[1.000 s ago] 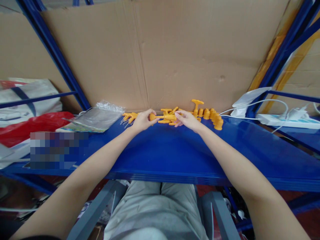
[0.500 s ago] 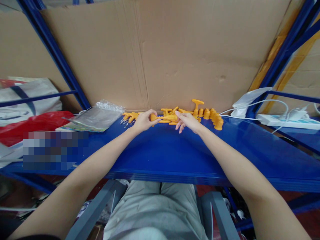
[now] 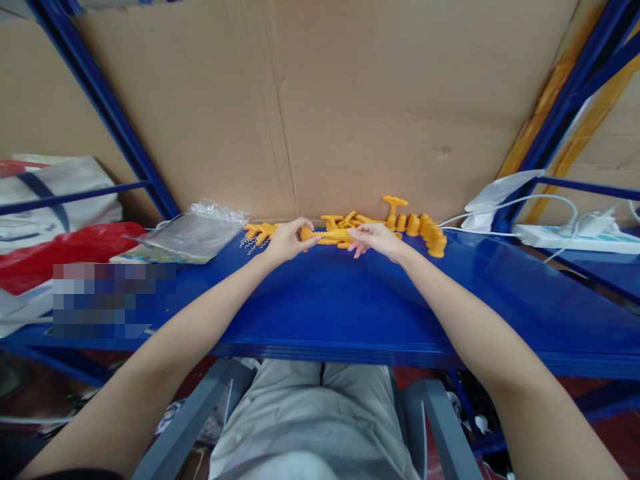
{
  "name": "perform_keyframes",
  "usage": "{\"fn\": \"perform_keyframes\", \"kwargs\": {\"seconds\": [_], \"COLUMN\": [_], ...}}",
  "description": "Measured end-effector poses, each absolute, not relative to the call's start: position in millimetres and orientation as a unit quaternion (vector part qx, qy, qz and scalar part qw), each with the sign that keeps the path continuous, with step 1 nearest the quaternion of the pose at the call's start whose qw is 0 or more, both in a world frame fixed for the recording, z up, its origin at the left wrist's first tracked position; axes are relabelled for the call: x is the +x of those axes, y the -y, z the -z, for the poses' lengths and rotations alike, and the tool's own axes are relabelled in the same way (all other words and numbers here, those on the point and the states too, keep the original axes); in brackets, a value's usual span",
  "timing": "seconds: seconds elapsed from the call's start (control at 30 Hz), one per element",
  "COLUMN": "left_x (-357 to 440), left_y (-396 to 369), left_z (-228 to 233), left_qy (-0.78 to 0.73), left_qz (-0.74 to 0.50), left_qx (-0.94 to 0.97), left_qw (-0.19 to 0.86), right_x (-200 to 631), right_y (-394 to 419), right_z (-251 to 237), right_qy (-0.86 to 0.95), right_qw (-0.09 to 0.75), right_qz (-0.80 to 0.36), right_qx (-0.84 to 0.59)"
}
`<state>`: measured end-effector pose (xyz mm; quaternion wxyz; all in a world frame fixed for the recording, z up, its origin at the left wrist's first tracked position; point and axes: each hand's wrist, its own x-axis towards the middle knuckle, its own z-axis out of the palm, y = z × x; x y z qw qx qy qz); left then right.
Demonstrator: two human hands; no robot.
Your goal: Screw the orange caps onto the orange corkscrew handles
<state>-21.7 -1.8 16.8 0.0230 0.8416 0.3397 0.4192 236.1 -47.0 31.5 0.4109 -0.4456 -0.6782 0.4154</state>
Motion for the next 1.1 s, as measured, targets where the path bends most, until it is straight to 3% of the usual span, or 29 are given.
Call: {"fn": "perform_keyframes", "kwargs": {"seconds": [0.37,0.63,0.93,1.1], "left_x": [-21,-21,-19,-21], "left_y": [3,3,8,7], "left_z": [-19,-20,-22,-22], "left_qy": [-0.347,-0.352,-0.333,-0.339], "left_qz": [-0.417,-0.420,-0.427,-0.415], "left_qx": [0.839,0.836,0.841,0.844], "left_qw": [0.028,0.017,0.006,0.027], "right_x": [237,237,228,235], "right_y": [45,44,48,48], "right_z": [-32,-28,-31,-33], "right_qy": [0.686,0.696,0.658,0.687], "right_qw": [0.391,0.446,0.405,0.401], "right_qz": [-0.395,-0.371,-0.388,-0.408], "right_qx": [-0.471,-0.422,-0.503,-0.447]}}
